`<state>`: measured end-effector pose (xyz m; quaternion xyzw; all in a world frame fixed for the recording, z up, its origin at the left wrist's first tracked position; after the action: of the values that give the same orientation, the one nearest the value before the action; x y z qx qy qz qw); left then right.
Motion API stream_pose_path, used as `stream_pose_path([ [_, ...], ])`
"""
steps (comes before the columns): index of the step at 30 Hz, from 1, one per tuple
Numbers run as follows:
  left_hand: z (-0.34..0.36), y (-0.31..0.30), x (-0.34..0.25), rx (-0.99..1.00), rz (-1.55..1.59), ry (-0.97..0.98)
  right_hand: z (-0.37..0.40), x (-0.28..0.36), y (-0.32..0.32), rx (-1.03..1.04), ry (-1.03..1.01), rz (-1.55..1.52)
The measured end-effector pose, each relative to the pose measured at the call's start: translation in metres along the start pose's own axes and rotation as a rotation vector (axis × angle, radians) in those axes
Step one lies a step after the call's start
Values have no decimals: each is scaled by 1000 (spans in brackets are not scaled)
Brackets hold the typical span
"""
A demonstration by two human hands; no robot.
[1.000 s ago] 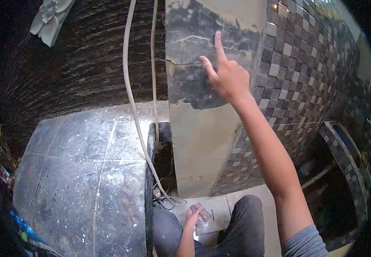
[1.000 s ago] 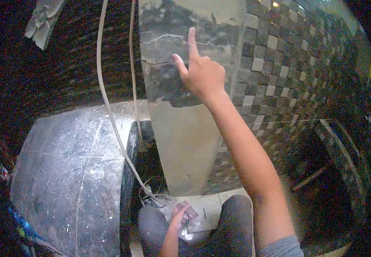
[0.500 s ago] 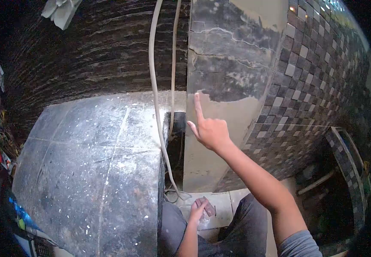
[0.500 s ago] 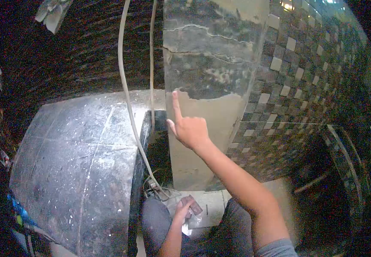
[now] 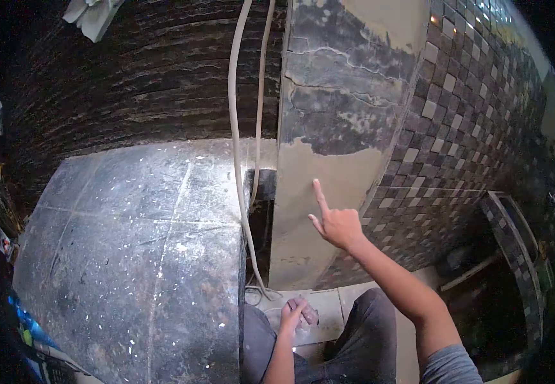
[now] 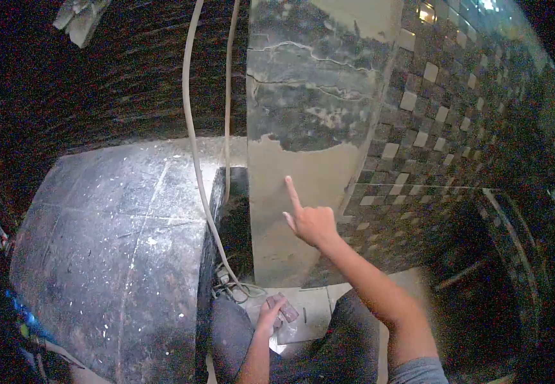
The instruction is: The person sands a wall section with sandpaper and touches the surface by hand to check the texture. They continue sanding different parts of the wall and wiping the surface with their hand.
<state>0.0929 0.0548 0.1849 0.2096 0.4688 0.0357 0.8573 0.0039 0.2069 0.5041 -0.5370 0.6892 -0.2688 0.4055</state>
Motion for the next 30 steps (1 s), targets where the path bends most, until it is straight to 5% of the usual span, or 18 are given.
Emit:
stream_pose_path([
  [13, -4, 6, 6, 25, -19, 85, -43, -111, -78, -301, 312, 93],
  [30, -21, -3, 31, 50, -53, 57, 33, -75, 2, -8, 314, -3],
])
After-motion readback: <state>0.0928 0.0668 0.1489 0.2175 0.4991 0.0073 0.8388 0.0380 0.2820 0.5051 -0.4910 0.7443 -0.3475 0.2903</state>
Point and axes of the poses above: each hand's wrist, its own z-axis away from the middle knuckle, its own y-axis out of the palm, x = y × z, the point moved 4 cm from there along -z, towards the middle knuckle, and after that the axes turned 6 degrees about -x, right-handed, at the moved point
